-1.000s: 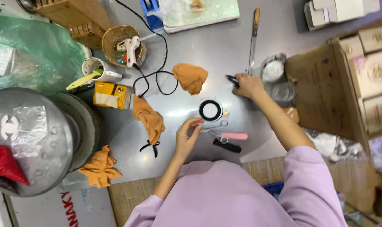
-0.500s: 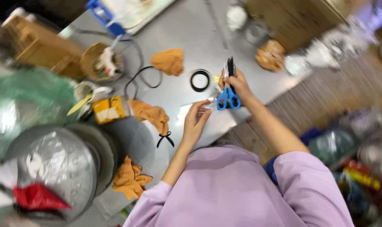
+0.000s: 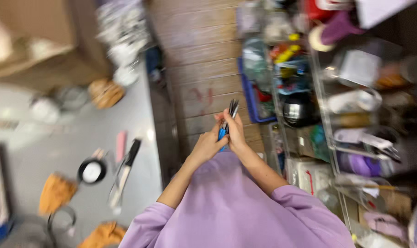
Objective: The person handles several small boxes, moves a metal tray, and سپس picks up a note to read it. They then use a cloth to wipe down a large knife and a pair of scissors on a stainless steel work surface.
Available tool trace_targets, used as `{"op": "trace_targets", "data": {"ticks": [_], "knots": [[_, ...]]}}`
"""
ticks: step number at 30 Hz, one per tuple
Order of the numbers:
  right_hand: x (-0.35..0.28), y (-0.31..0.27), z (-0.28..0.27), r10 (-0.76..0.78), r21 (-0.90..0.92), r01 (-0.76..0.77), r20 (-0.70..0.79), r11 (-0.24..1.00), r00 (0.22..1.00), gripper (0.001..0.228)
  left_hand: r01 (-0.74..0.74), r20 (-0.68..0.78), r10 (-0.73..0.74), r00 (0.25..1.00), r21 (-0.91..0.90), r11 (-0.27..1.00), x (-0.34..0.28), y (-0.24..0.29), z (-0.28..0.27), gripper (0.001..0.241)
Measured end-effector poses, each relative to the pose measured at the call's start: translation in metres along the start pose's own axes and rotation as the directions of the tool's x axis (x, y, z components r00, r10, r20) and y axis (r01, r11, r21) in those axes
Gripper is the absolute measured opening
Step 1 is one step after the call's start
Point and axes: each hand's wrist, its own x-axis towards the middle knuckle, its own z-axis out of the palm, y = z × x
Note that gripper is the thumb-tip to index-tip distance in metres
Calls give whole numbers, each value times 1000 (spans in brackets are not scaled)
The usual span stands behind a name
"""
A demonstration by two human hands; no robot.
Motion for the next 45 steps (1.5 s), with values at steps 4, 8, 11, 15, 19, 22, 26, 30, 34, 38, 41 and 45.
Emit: {"op": "trace_targets", "data": {"ticks": [4,8,11,15,19,22,26,30,34,38,41,45], "knots": [[20,-56,-66,-299,-511,289,66,810,952,34,-308,46,376,925,-489,816,97,0,82,71],[2,-109,-124,-454,-863,369,191,344,870,38,-226,70,375,924,-692,686,150,1,175,46],[-21,-123,-149,-517,-803,333,36,494,855,58,123,190,139,972,-914,387,159,21,203,30],[-76,-109,-180,-290,-112,270,-482,956,827,58,-5,94,361,928,-964,264,153,90,198,21],[-108,-81,-186,-192,442,565,-644,697,740,58,-157,236,584,777,-826,542,119,166,210,32],[-111,-79,-199,-256,334,748,-794,573,551,46,-432,209,796,568,-747,505,107,195,231,20],[-131,-95,-227,-304,133,855,-898,501,317,19,-442,395,816,422,-696,566,112,220,260,25],[-170,-135,-274,-491,-246,836,-870,491,33,12,-551,404,851,336,-648,525,125,239,288,59],[-203,-182,-297,-503,-411,757,-855,508,-127,6,-232,505,729,462,-725,649,141,243,295,47],[-170,-173,-281,-469,-378,792,-873,478,-134,8,239,711,546,443,-681,692,142,253,332,62],[-177,-175,-300,-425,-375,773,-892,511,-153,9,208,871,423,250,-475,855,207,231,329,41],[-194,-196,-339,-631,-541,515,-776,665,-1,15,-155,898,240,368,-196,968,292,185,295,34]]}}
